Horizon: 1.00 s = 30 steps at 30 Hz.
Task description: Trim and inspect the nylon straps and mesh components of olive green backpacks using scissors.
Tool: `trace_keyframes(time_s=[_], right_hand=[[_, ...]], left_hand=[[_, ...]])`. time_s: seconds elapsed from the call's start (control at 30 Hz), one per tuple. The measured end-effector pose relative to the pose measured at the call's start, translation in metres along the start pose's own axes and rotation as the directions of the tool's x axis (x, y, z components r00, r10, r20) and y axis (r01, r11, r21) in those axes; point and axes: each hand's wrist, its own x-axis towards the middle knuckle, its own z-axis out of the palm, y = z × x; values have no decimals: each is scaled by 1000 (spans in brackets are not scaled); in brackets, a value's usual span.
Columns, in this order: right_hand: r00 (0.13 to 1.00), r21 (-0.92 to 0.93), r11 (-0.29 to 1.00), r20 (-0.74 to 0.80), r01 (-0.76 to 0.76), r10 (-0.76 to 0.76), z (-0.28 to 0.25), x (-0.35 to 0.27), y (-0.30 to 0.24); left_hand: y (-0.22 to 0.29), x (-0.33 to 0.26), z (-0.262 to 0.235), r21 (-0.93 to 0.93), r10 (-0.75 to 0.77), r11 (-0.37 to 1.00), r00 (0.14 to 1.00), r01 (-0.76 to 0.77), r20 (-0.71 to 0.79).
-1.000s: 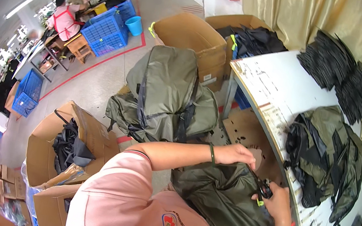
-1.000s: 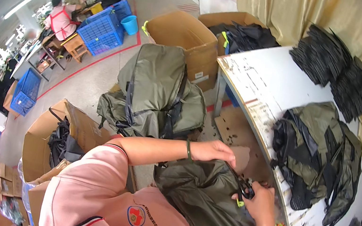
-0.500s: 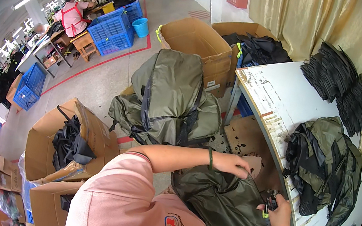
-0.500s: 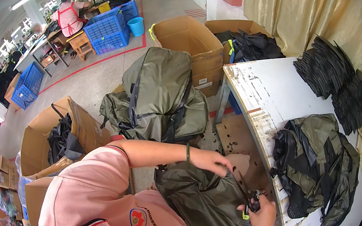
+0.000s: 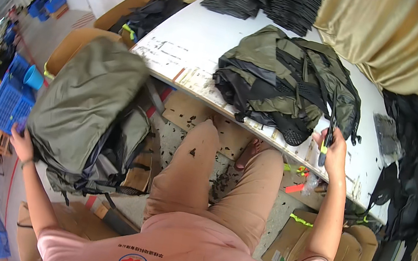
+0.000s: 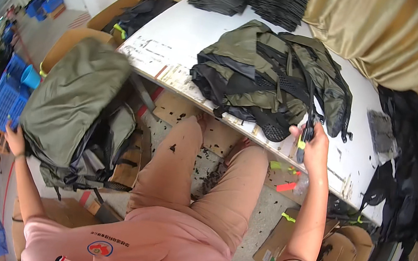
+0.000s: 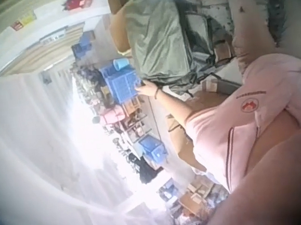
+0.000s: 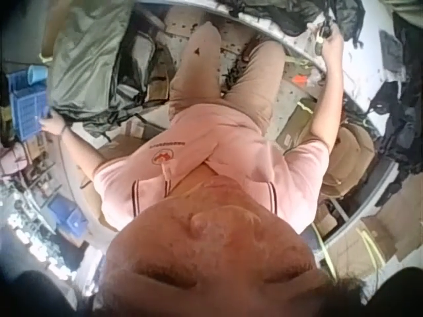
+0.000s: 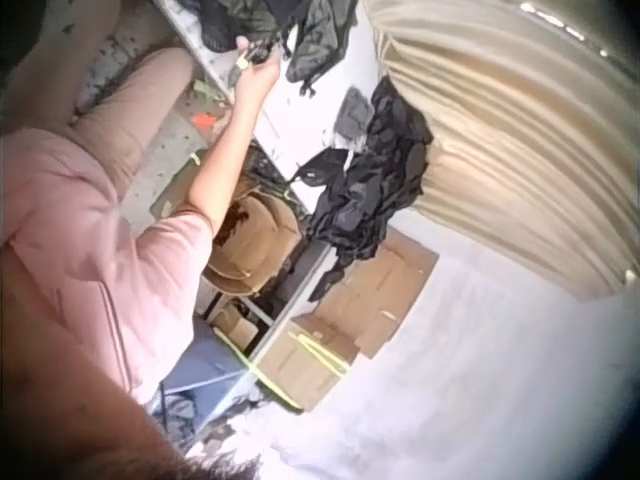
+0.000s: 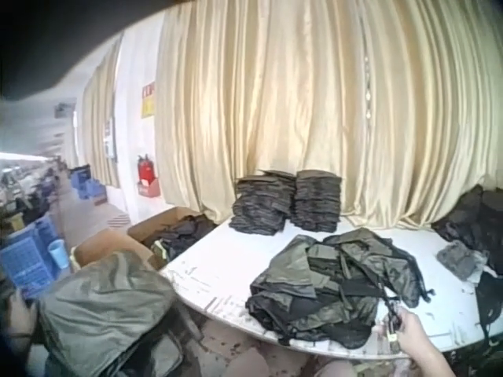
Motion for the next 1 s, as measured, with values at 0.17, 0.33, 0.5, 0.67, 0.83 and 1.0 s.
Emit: trace_keyframes(time_s=[0.17,0.33,0.5,0.67,0.83,1.0], right_hand=[[994,84,996,-110,29,-20,28,29,33],[994,-7,996,-61,88,-89,71,72,13],[997,-228,972,-33,55,-64,127,119,-68],[995,-155,984,-15,91,-94,161,174,-92],[892,300,841,-172,451,-417,70,206,-184],[791,396,685,-295,612,-536,-43,149,-315]], left_hand=[[-5,-129,104,102,131,936,601,-338,788],[16,-216,181,22,30,965,194,-262,980],[34,-214,197,100,-85,898,52,-430,995],[47,-153,194,-178,89,799,-180,-574,980],[238,-114,69,-557,606,793,228,-247,762],[394,-158,20,-962,881,261,389,79,270]])
